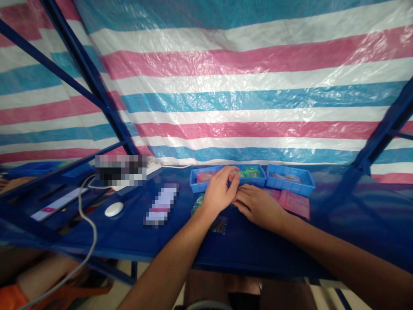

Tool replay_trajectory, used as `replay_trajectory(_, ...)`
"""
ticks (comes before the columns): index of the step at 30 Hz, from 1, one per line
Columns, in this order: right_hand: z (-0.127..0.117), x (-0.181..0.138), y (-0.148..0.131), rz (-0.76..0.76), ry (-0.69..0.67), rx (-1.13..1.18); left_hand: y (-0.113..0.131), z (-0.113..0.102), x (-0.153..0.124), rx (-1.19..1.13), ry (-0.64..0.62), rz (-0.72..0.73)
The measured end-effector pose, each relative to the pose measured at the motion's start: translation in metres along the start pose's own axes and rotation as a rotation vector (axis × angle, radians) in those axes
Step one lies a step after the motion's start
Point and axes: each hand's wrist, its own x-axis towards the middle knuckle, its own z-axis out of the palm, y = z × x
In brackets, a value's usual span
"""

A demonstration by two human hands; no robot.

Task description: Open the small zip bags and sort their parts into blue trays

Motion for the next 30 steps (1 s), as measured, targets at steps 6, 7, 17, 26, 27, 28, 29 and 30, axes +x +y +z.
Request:
replay_trajectory(6,-0.017,0.0,0.023,0.266,0.332,0.422,0.0,0.0,0.001,-0.123,-0.062,0.01)
replay_trajectory(7,-0.019,0.0,0.027,0.326,0.364,0.507,-0.001,0.002,0.001,-0.149,-0.087,0.007)
replay_trajectory(17,-0.02,0.001,0.031,0.428,0.364,0.952,-0.006,0.012,-0.001,-0.251,-0.113,-0.104)
replay_trajectory(26,-0.015,-0.001,0.038,0.477,0.45,0.887,0.003,0.011,0.002,-0.265,-0.072,-0.119)
replay_trajectory(27,-0.014,-0.001,0.038,0.479,0.448,0.88,0.003,0.01,0.002,-0.25,-0.073,-0.118)
replay_trajectory(28,-0.014,-0.002,0.037,0.477,0.439,0.876,0.003,0.01,0.002,-0.233,-0.079,-0.115)
replay_trajectory(29,-0.013,-0.002,0.037,0.473,0.427,0.873,0.003,0.009,0.002,-0.215,-0.088,-0.106)
replay_trajectory(30,-0.013,-0.002,0.036,0.468,0.417,0.863,0.002,0.009,0.002,-0.195,-0.1,-0.088)
